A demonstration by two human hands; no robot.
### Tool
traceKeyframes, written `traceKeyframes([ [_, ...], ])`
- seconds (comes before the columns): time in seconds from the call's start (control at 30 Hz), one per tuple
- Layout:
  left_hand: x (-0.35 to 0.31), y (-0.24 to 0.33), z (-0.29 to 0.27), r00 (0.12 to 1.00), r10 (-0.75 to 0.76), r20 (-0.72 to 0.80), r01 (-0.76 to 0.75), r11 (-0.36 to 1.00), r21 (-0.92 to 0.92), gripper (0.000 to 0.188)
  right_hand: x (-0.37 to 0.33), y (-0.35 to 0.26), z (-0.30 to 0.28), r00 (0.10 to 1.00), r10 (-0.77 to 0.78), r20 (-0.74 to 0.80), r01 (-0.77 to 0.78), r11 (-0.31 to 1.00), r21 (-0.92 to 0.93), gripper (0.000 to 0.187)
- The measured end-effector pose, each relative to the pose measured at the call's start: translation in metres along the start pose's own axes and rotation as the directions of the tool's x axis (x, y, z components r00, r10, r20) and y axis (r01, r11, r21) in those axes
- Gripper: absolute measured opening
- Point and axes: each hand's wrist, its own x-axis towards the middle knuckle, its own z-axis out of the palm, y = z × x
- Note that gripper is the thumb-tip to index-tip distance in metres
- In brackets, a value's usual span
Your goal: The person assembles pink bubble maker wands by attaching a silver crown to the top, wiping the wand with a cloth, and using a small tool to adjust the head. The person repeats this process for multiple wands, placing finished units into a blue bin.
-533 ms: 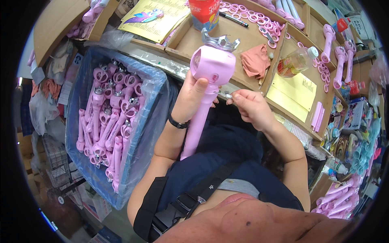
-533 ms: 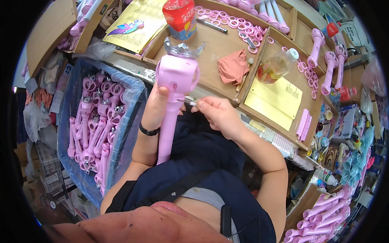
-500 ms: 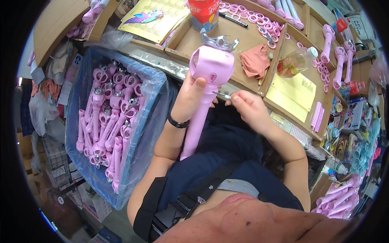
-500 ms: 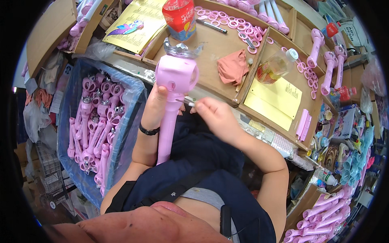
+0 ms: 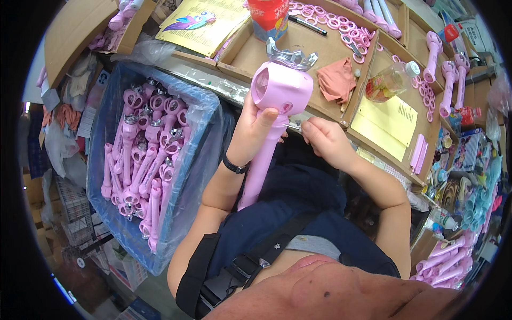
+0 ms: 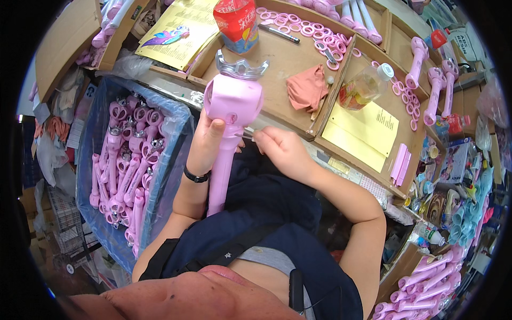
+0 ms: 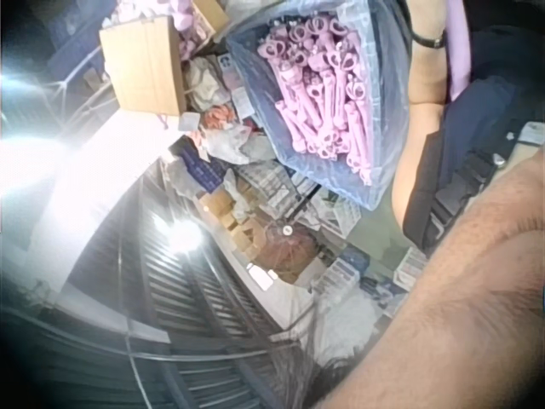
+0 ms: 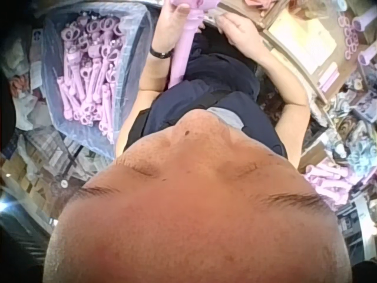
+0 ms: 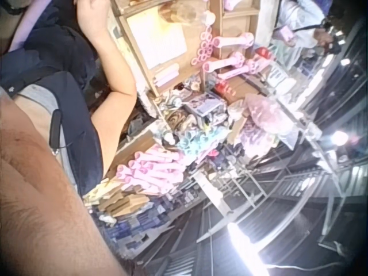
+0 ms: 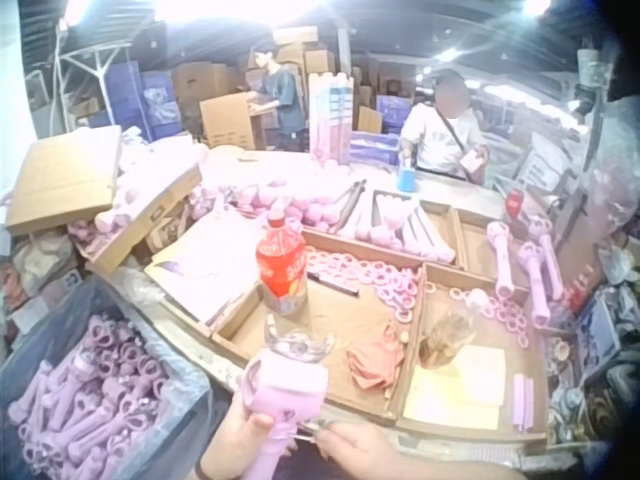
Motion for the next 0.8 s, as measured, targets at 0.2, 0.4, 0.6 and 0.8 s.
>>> traceKeyframes([
  [0.2, 0.002, -0.011, -0.002, 0.999, 0.014, 0.048, -0.015, 1.000, 0.024, 0.081, 0.002, -0.016, -0.016, 0.913, 0.279, 0.297, -0.358, 0.896, 0.261, 0.032],
  [0.4, 0.024, -0.026, -0.036, 0.925, 0.206, 0.320, 0.105, 0.670, -0.735, 0.088, -0.008, -0.032, 0.010, 0.714, -0.692, -0.107, 0.396, 0.525, -0.753, 0.016],
  [0.6, 0.041, -0.033, -0.052, 0.767, 0.389, 0.511, 0.408, 0.318, -0.856, 0.099, 0.004, -0.043, 0.033, 0.555, -0.827, -0.091, 0.485, 0.411, -0.772, 0.019],
  [0.8, 0.028, -0.034, -0.044, 0.882, 0.244, 0.402, 0.293, 0.382, -0.876, 0.094, 0.009, -0.044, 0.039, 0.552, -0.833, -0.042, 0.433, 0.329, -0.839, 0.018],
])
